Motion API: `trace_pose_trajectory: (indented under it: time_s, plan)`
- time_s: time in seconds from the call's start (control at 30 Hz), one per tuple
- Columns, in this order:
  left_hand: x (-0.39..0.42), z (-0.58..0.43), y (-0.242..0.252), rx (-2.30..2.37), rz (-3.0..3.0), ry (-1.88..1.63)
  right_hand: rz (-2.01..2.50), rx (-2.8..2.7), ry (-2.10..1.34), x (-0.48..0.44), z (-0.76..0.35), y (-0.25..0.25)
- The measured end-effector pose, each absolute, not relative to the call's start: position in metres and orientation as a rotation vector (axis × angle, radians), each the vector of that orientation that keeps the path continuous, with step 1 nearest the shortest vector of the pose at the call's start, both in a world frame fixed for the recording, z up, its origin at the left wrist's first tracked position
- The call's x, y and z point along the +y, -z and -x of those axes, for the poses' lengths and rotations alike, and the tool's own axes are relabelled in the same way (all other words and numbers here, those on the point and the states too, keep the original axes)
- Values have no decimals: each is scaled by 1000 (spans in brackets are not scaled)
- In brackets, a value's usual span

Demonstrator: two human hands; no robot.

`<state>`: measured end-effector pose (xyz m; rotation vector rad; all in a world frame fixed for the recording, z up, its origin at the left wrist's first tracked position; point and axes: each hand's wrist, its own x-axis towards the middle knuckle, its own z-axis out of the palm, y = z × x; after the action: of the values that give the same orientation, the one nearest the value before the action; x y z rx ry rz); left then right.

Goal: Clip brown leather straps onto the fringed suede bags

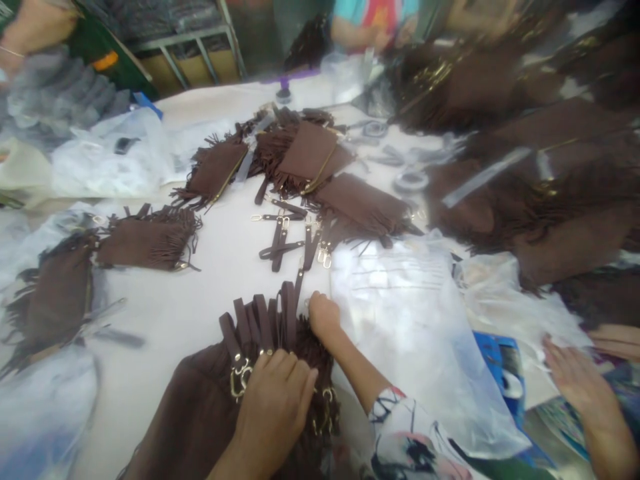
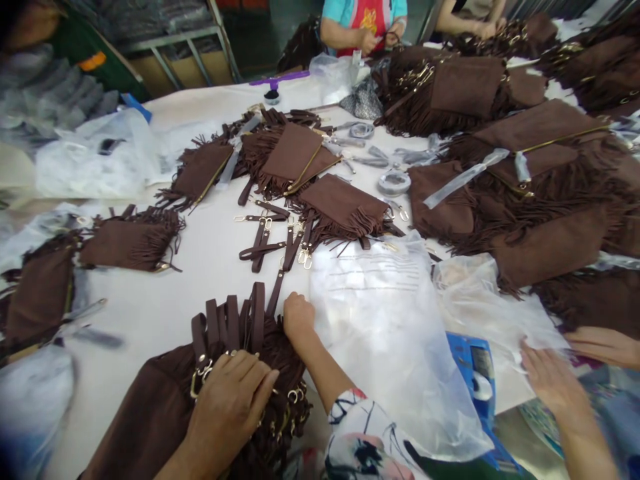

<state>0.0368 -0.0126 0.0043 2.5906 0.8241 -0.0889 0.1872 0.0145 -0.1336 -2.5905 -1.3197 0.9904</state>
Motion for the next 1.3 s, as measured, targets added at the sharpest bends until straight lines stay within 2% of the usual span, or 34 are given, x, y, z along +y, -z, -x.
trace_pose_trajectory:
  time_s: [0.23,0.43,0.57,0.7,0.9,1.3]
  plan:
    - [-6,-37,3,709,-2669,102,2164,-1025,-947,-10,-220,119]
    - [1,-37,-1,336,-2399,53,1737,-784,-739,-76,-282,42]
    - [1,-38,-16,327,-2269,134,1419,-674,-924,-121,-286,5]
    - [-2,-46,-20,456,-2362,264,1589,-772,-1205,-145,-250,17]
    - [-2,-55,-7,502,-2444,420,1564,-865,-1278,-171,-195,51]
    - [-9,-70,-5,356,-2589,593,1480,-484,-1422,-191,-162,69]
